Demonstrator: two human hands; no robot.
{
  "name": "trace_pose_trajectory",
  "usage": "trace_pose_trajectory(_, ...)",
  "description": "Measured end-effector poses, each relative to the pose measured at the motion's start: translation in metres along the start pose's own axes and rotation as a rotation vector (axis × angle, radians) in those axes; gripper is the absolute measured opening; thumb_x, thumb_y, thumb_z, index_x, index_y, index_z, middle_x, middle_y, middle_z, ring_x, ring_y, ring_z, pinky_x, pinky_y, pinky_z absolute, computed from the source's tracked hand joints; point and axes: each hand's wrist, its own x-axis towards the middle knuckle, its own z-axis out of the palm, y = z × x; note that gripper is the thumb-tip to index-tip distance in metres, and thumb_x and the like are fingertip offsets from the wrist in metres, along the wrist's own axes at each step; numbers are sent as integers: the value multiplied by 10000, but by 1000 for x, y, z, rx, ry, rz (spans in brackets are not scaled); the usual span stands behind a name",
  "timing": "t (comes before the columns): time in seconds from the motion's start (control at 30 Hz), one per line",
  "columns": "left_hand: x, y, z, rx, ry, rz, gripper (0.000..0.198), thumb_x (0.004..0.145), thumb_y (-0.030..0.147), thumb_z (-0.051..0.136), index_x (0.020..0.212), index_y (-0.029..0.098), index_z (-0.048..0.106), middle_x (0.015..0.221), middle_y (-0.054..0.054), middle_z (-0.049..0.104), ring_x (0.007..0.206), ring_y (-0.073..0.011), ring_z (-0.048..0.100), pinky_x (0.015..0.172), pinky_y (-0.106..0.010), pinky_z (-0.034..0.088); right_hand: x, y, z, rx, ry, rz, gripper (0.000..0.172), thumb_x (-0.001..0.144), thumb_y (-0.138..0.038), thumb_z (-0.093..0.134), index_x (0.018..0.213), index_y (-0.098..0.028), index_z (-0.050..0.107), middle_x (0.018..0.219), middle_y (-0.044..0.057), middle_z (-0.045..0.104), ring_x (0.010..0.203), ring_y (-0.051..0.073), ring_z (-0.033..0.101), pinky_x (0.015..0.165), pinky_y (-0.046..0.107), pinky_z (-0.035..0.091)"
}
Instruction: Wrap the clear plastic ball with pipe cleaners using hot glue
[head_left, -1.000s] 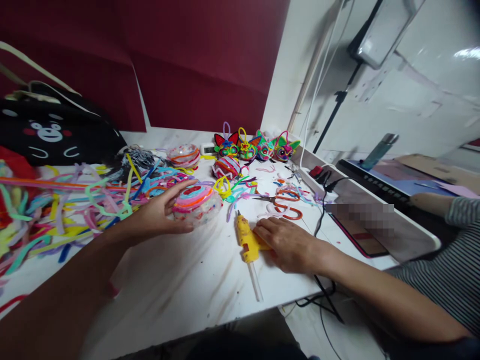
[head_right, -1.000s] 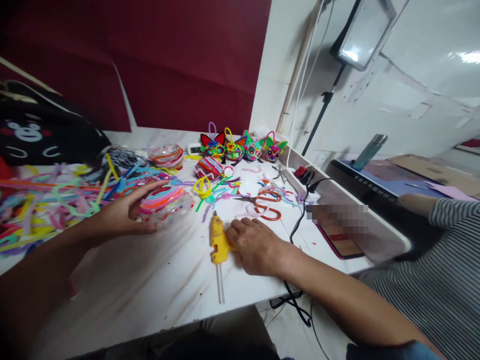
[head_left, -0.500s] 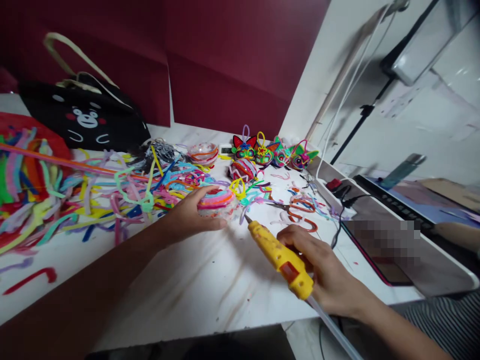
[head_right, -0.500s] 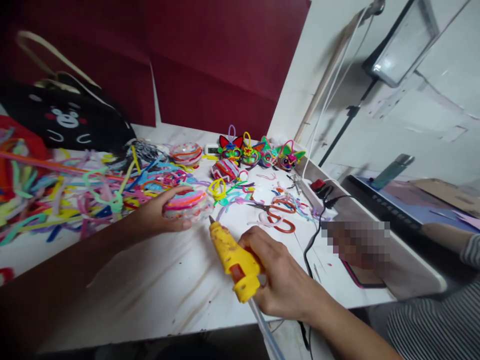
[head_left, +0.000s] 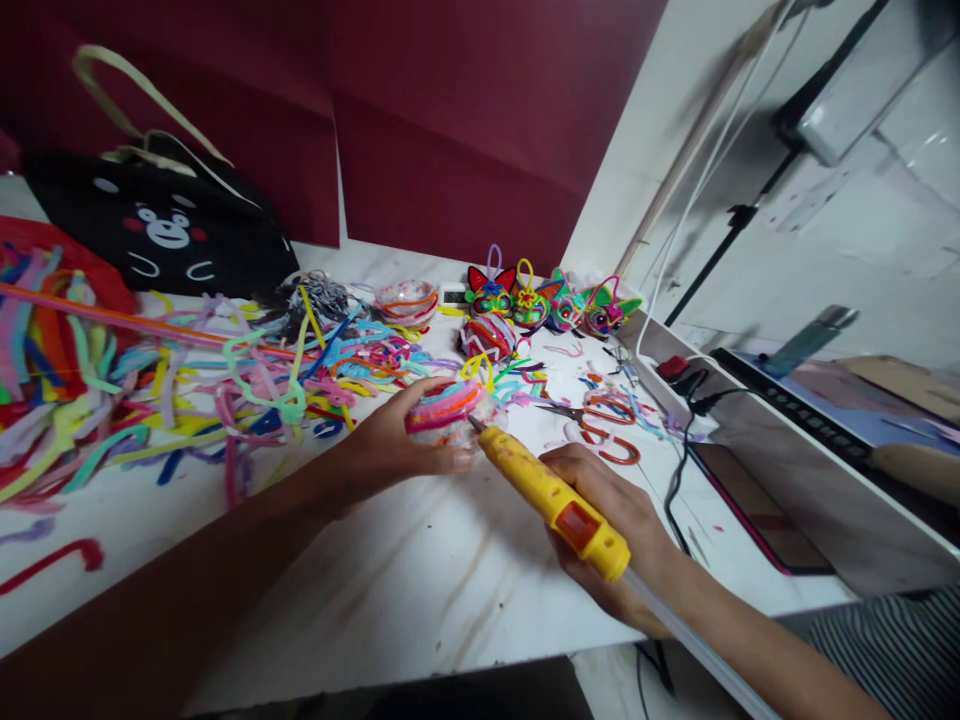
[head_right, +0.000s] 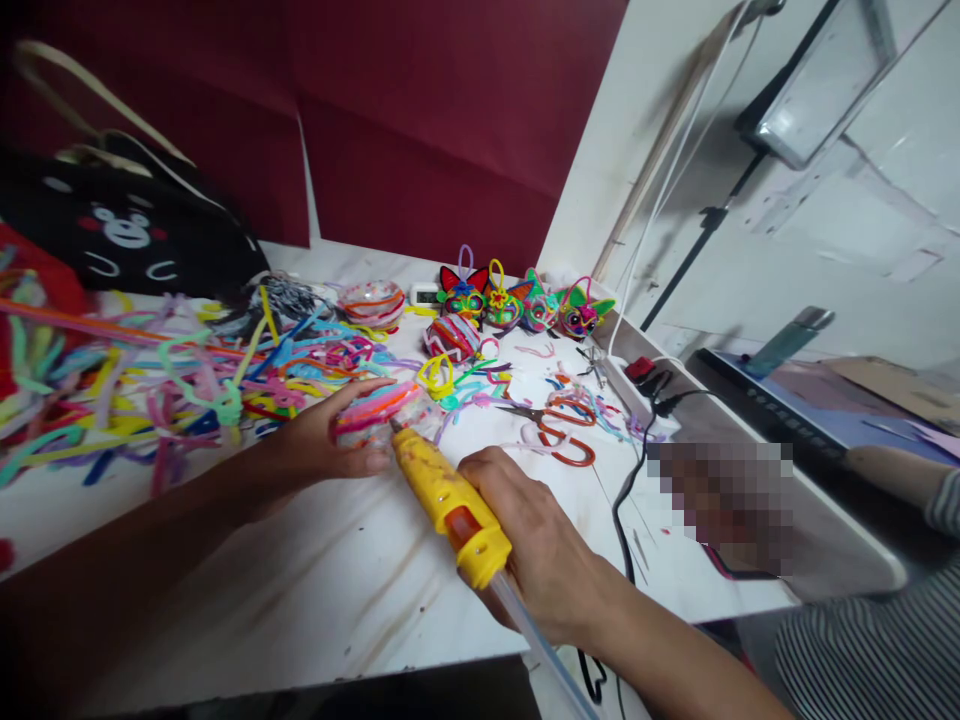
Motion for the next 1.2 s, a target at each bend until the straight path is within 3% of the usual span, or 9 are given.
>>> trace_pose_trajectory(0.07, 0, 0, 1, 5, 2, 20, 1052, 544, 487, 948, 1470, 256, 504, 1283, -104, 746, 1221, -388, 679, 1000, -480, 576, 0, 0, 1, 0, 7, -2, 213, 984, -226, 536, 1188, -264, 489, 1031, 73, 642, 915, 234, 652, 725, 356, 586)
trace_pose_trajectory(0.3, -1, 2, 4, 24, 63, 42, 974, 526, 423, 952, 1393, 280, 535, 1492, -103, 605, 1286, -395, 637, 1020, -466, 573, 1, -3, 0, 1, -9, 20, 100, 1004, -231, 520, 1100, -254, 504, 957, 38, 610, 805, 190, 604, 663, 322, 536)
trace_pose_trajectory(0.57, 1, -3, 6, -67, -7, -46, 974, 510, 461, 974, 1355, 297, 519, 1177, -55, 765, 1209, -380, 679, 1010, -488, 555, 3, -4, 0, 9, -53, 7, 72, 1015, -244, 504, 1087, -246, 501, 978, 32, 608, 830, 182, 602, 697, 312, 525)
trace_pose_trajectory(0.8, 2, -6, 4, -226, -99, -55, 1056, 482, 445, 1002, 1410, 318, 513, 1370, -54, 699, 1352, -375, 589, 1029, -405, 537, 1, 0, 2, -21, -66, 38, 91, 992, -252, 544, 1069, -252, 495, 954, 14, 573, 789, 168, 574, 654, 293, 480)
trace_pose_trajectory(1.0, -1, -3, 3, -415, -167, -101, 728, 736, 525, 857, 1379, 319, 583, 1252, -47, 763, 1173, -331, 710, 878, -355, 600, 3, -3, 0, 14, -78, 31, 86, 991, -234, 530, 1065, -244, 488, 921, 6, 547, 764, 161, 546, 646, 290, 452)
trace_pose_trajectory(1.2, 1, -6, 8, -403, -103, -86, 768, 674, 461, 885, 1376, 331, 600, 1189, -33, 784, 1142, -341, 731, 829, -339, 622, 3, -6, -3, 20, -88, 33, 138, 962, -217, 558, 1076, -237, 483, 926, 5, 539, 774, 162, 537, 642, 291, 430)
